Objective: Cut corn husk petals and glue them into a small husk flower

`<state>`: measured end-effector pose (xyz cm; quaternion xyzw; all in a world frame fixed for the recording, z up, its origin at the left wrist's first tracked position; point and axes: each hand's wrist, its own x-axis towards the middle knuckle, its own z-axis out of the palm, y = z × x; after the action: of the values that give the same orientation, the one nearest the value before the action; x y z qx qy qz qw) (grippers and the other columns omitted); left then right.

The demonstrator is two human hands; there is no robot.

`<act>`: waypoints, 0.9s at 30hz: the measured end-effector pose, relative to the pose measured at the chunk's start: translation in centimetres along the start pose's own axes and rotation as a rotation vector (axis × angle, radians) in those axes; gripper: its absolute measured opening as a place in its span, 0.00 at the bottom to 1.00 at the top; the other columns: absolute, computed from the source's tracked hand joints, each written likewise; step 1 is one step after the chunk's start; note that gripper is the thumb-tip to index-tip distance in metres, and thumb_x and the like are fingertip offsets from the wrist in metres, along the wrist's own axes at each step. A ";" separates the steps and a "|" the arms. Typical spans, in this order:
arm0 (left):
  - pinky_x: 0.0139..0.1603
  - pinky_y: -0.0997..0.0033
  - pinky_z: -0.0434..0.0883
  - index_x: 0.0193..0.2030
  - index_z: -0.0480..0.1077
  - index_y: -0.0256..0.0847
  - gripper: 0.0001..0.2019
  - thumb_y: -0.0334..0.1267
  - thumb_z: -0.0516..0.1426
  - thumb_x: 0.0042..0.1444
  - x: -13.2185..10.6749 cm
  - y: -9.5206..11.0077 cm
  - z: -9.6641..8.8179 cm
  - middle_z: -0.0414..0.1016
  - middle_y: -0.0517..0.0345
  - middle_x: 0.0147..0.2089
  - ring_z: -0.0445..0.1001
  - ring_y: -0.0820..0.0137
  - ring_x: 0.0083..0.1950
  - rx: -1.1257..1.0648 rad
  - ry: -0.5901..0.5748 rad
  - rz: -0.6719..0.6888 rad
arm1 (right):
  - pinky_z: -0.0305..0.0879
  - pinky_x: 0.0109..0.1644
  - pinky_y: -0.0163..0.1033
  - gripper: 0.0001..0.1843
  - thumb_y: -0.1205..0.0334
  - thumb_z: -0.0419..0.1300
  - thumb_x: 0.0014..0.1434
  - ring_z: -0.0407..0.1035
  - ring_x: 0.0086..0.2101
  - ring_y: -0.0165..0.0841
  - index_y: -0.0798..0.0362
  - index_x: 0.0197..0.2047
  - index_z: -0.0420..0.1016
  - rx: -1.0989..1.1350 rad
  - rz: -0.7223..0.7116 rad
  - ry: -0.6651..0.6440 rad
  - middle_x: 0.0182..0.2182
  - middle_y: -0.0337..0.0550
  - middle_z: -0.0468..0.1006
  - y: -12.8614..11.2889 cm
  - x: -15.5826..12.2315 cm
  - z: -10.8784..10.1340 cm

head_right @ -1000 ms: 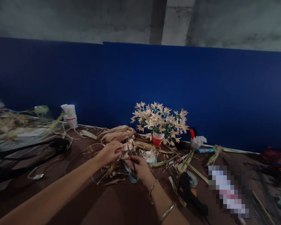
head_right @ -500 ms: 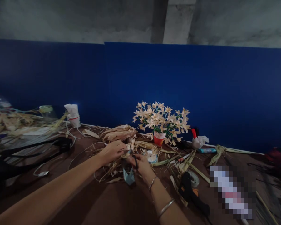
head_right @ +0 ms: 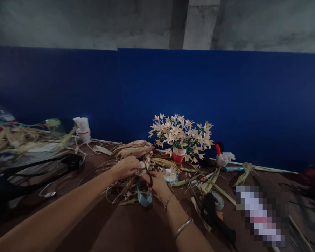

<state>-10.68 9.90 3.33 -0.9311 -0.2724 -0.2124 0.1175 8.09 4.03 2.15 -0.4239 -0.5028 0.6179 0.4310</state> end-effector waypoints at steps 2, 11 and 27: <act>0.39 0.72 0.60 0.36 0.69 0.41 0.08 0.31 0.50 0.54 0.0 0.0 -0.1 0.70 0.57 0.30 0.66 0.70 0.35 -0.012 -0.002 0.017 | 0.40 0.13 0.29 0.18 0.50 0.66 0.36 0.47 0.11 0.19 0.55 0.19 0.66 -0.011 0.010 0.010 0.08 0.28 0.59 0.2 -0.1 -0.1; 0.37 0.70 0.59 0.37 0.67 0.41 0.08 0.32 0.48 0.55 0.5 0.2 -0.6 0.70 0.57 0.30 0.64 0.69 0.33 0.031 -0.025 0.141 | 0.42 0.14 0.28 0.19 0.49 0.66 0.36 0.49 0.12 0.20 0.55 0.18 0.65 -0.020 -0.019 0.047 0.10 0.29 0.59 0.1 0.2 0.2; 0.37 0.70 0.60 0.37 0.66 0.41 0.08 0.30 0.47 0.55 0.5 -0.1 -1.1 0.70 0.55 0.33 0.64 0.69 0.33 0.105 -0.075 0.280 | 0.40 0.14 0.29 0.21 0.45 0.63 0.38 0.46 0.11 0.20 0.54 0.19 0.65 -0.038 -0.015 0.039 0.09 0.28 0.56 0.8 0.7 0.1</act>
<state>-10.73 9.81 4.58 -0.9598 -0.1550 -0.1444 0.1842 7.73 4.63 1.29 -0.4400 -0.5091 0.5966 0.4374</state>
